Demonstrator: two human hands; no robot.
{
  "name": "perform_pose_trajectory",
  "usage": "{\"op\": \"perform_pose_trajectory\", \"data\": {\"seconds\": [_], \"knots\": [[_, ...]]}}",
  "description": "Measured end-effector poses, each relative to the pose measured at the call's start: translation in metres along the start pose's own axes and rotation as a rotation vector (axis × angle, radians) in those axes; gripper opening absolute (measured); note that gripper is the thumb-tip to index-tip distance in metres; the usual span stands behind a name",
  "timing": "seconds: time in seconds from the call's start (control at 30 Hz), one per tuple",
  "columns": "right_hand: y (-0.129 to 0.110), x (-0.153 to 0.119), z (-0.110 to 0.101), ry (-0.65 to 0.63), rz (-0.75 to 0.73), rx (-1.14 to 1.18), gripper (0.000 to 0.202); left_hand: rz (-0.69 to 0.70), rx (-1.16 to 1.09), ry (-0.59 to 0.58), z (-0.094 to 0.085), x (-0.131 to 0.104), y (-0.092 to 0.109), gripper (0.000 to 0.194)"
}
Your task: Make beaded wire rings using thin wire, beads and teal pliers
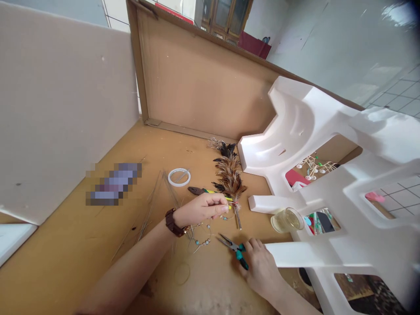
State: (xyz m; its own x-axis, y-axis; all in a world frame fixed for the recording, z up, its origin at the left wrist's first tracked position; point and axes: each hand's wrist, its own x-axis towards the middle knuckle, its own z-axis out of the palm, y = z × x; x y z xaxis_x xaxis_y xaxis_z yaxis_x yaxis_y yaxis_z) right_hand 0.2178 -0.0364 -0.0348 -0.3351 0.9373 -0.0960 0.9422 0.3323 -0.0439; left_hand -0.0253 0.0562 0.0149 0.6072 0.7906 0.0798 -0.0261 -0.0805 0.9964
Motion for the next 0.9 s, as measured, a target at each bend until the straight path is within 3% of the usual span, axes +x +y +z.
{"op": "perform_pose_trajectory", "data": {"seconds": [0.13,0.23,0.33,0.4,0.53,0.73,0.9], "knots": [[-0.006,0.000,0.018,-0.008,-0.013,-0.017,0.026,0.053,0.107,-0.078,0.004,-0.002,0.005,0.025],[-0.003,0.005,0.016,-0.051,0.006,0.079,0.039,0.116,0.243,-0.099,0.006,-0.003,0.005,0.026],[0.003,0.019,-0.005,-0.047,0.015,0.368,0.025,0.145,0.388,-0.118,0.008,-0.001,0.000,0.026],[0.006,0.029,-0.026,-0.023,0.062,0.680,0.030,0.158,0.478,-0.123,0.010,0.000,-0.003,0.027],[0.001,0.043,-0.062,-0.202,0.124,1.126,0.039,0.199,0.657,-0.098,0.020,0.000,-0.005,0.023],[-0.009,0.049,-0.071,-0.155,0.161,1.294,0.033,0.263,0.854,-0.016,0.033,-0.001,0.000,0.023],[-0.009,0.051,-0.074,-0.228,0.193,1.332,0.033,0.295,0.971,0.053,0.035,-0.002,0.000,0.022]]}}
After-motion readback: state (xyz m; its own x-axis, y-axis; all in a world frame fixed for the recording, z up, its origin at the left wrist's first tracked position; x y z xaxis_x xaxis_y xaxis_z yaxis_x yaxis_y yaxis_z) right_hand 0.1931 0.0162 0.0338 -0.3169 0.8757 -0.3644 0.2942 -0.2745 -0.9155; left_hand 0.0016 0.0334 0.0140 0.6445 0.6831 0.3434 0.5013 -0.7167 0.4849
